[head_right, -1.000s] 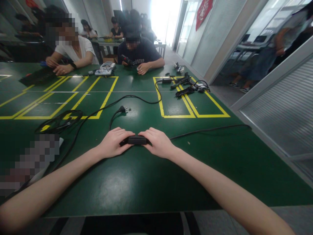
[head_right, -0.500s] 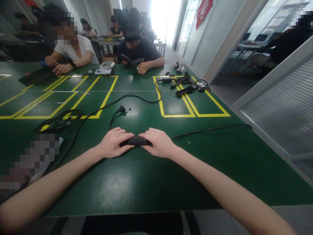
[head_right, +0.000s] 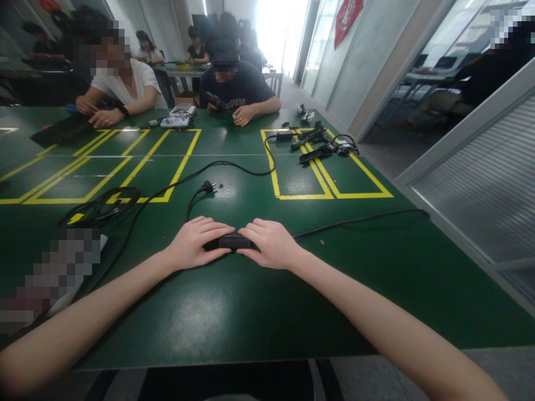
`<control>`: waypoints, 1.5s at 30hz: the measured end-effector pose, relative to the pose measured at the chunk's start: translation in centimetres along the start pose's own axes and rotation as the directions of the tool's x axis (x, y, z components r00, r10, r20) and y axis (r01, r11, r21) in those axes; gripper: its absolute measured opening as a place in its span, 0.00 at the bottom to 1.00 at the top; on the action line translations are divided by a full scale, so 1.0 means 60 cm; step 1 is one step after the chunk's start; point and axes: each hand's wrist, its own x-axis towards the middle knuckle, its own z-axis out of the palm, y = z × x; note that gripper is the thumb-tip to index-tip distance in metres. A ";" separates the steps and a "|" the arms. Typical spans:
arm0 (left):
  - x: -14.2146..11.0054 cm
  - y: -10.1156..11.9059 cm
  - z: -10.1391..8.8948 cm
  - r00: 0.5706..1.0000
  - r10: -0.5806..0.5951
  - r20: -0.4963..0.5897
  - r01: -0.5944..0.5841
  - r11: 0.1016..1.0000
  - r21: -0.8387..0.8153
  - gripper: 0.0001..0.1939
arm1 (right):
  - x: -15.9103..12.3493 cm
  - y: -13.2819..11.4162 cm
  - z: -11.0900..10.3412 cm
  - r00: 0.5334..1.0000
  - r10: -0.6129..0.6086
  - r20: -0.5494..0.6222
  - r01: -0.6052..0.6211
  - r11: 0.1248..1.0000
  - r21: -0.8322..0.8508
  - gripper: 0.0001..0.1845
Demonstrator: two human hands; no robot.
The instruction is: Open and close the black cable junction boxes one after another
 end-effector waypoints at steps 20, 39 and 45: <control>0.002 0.006 0.002 0.999 0.014 0.045 -0.013 1.000 -0.019 0.18 | -0.002 0.003 0.005 0.999 -0.023 -0.023 0.024 0.999 0.039 0.17; 0.010 0.000 -0.004 0.990 -0.127 0.053 0.136 0.964 -0.229 0.18 | -0.009 0.007 0.000 0.990 -0.125 -0.058 0.107 0.963 -0.247 0.20; 0.008 0.001 -0.001 0.996 -0.084 -0.019 0.081 0.989 -0.122 0.18 | -0.007 0.010 0.000 0.991 -0.131 -0.028 0.125 0.981 -0.147 0.20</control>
